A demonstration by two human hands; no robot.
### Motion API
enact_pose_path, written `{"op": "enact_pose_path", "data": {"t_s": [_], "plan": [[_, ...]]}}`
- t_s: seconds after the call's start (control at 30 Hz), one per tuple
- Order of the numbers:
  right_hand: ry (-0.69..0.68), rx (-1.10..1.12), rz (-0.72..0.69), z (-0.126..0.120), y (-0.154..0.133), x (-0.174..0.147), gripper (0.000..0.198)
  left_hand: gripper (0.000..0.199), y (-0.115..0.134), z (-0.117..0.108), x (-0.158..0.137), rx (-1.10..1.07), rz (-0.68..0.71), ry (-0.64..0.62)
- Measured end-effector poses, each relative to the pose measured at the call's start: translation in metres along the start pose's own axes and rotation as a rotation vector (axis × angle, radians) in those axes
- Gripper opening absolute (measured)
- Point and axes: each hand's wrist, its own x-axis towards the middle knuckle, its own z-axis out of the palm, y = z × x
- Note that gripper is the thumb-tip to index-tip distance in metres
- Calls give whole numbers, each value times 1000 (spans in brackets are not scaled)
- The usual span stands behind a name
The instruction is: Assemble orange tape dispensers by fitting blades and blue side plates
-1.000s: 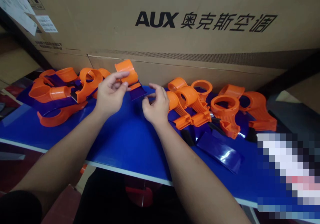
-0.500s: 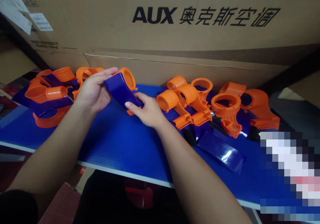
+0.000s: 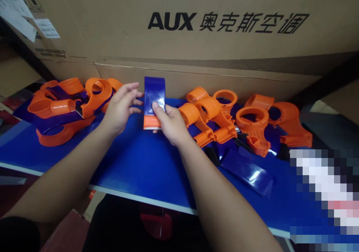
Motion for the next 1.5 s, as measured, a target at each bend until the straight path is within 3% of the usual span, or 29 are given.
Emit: {"op": "enact_pose_path", "data": {"t_s": [0.1,0.3,0.5,0.67,0.87,1.27,1.5], "plan": [[66,37,-12,-6,-3,3,50,12,-9,10,-9,103,146,37],[101,24,-13,-11,-4,6,52,7,-15,23,-26,217,243,-33],[169,-129,-64,-13,2,7,51,17,-21,28,-26,276,174,-4],[249,-315,-166,-15,5,9,47,21,-25,29,-25,350,67,-67],[284,-403,-141,-12,1,6,46,26,-23,32,-30,409,-1,-113],[326,-589,-183,-13,0,5,58,26,-27,29,-25,386,12,-115],[191,-748,-187,-13,-2,0,69,22,-21,21,-19,369,92,-49]]}}
